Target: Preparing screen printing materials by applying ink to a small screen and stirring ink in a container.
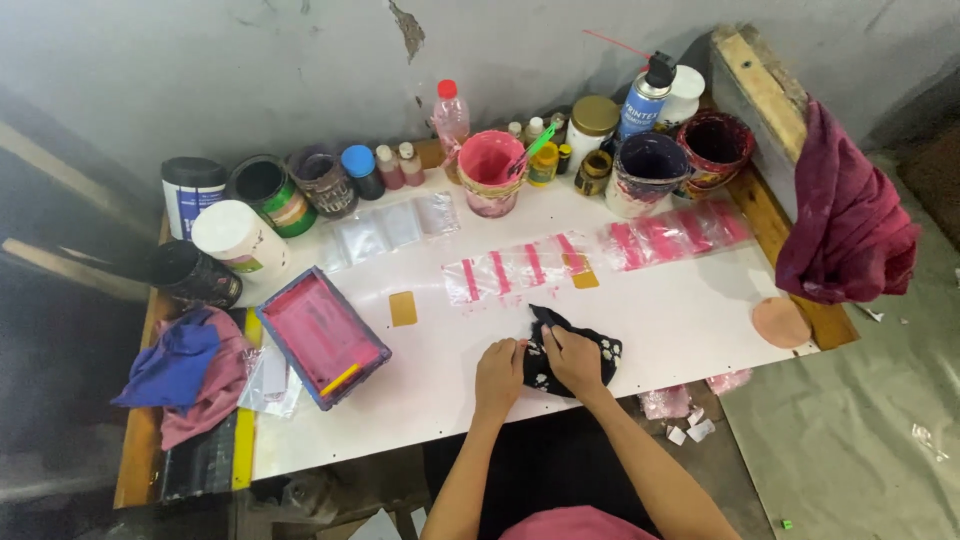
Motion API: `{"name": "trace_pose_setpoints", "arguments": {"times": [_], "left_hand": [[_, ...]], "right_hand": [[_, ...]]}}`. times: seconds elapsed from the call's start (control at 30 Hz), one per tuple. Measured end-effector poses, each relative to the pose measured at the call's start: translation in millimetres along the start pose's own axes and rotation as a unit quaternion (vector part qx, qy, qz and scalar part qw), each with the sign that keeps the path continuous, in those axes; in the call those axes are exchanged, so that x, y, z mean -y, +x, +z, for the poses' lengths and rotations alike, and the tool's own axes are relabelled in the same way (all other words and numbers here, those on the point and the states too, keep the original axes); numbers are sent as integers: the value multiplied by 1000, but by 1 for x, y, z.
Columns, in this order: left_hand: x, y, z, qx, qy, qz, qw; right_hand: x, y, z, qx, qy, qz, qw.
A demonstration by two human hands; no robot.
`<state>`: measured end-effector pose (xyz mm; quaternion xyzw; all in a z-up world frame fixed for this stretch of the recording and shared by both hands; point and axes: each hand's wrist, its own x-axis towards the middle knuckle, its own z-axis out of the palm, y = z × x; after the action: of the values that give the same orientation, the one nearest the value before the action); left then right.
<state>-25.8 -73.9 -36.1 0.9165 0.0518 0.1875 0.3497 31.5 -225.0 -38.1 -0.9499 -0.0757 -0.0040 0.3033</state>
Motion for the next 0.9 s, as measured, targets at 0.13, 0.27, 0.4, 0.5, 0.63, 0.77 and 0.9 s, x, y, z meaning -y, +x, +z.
{"name": "trace_pose_setpoints", "arguments": {"times": [0.13, 0.27, 0.4, 0.5, 0.63, 0.77, 0.9], "left_hand": [[13, 15, -8, -46, -49, -60, 996], [26, 50, -43, -129, 50, -137, 981], [47, 82, -57, -112, 168, -224, 953], [62, 96, -48, -104, 202, -247, 942], [73, 103, -33, -113, 206, -236, 943], [76, 108, -25, -110, 225, -242, 937], [71, 109, -25, -111, 212, -217, 946]], "right_hand": [[-10, 3, -11, 15, -26, 9, 1000], [-11, 13, -43, -17, 98, -35, 994], [-40, 64, -50, -258, 35, -115, 959], [-75, 107, -40, -255, -69, -69, 962], [-82, 140, -32, -211, -106, -14, 972], [-84, 149, -21, -220, -164, -26, 961], [-80, 145, -15, -234, -188, -8, 954]]}}
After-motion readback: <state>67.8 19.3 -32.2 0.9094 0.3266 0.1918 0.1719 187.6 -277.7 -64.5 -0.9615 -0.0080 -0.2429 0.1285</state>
